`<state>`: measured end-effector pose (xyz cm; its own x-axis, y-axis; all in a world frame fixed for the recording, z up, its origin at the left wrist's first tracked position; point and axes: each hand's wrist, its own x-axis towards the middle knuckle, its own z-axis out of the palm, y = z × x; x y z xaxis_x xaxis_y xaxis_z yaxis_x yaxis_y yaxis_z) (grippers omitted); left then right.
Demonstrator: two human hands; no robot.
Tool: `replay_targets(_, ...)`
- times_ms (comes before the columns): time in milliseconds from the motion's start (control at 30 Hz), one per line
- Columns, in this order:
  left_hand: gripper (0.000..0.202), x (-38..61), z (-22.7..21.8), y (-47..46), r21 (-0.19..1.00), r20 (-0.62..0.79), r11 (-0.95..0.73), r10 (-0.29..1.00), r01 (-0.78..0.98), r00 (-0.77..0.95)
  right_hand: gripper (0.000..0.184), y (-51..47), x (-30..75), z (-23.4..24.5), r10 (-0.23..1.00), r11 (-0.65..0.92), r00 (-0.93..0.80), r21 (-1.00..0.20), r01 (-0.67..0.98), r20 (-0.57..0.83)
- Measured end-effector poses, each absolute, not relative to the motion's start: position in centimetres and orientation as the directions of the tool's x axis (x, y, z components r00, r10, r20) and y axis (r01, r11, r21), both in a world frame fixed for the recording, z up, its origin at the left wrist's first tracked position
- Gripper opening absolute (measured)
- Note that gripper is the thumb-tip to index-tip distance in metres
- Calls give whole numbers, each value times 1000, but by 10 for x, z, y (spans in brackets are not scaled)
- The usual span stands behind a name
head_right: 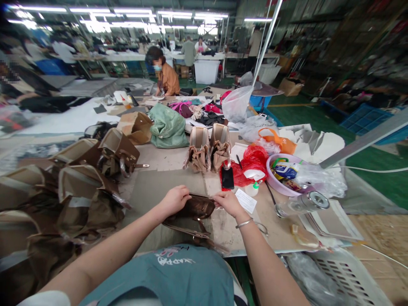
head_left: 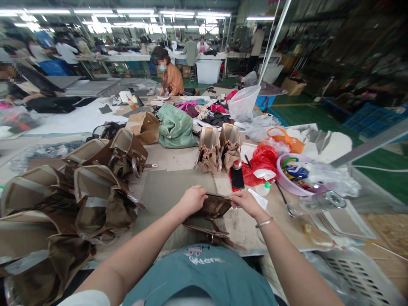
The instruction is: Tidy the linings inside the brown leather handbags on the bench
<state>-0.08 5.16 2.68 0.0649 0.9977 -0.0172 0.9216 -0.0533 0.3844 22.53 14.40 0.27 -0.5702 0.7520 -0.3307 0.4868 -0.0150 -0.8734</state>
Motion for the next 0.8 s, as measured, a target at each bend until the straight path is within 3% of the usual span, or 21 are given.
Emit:
replay_targets(67, 21, -1, 26, 53, 380, -14, -57, 998, 923, 68, 37, 144, 229, 3, 768, 20, -572, -882, 471, -288)
replay_targets(167, 21, -2, 23, 54, 371, -1, -68, 997, 926, 74, 37, 140, 227, 4, 785, 213, -608, -868, 448, -121)
replay_targets(333, 21, -2, 22, 54, 376, 7, -68, 997, 924, 70, 30, 134, 214, 2, 714, 456, -699, -789, 412, 48)
replay_targets(800, 23, 5, 26, 55, 338, -64, 80, 996, 938, -62, 23, 134, 205, -2, 678, 635, -712, -633, 443, 183)
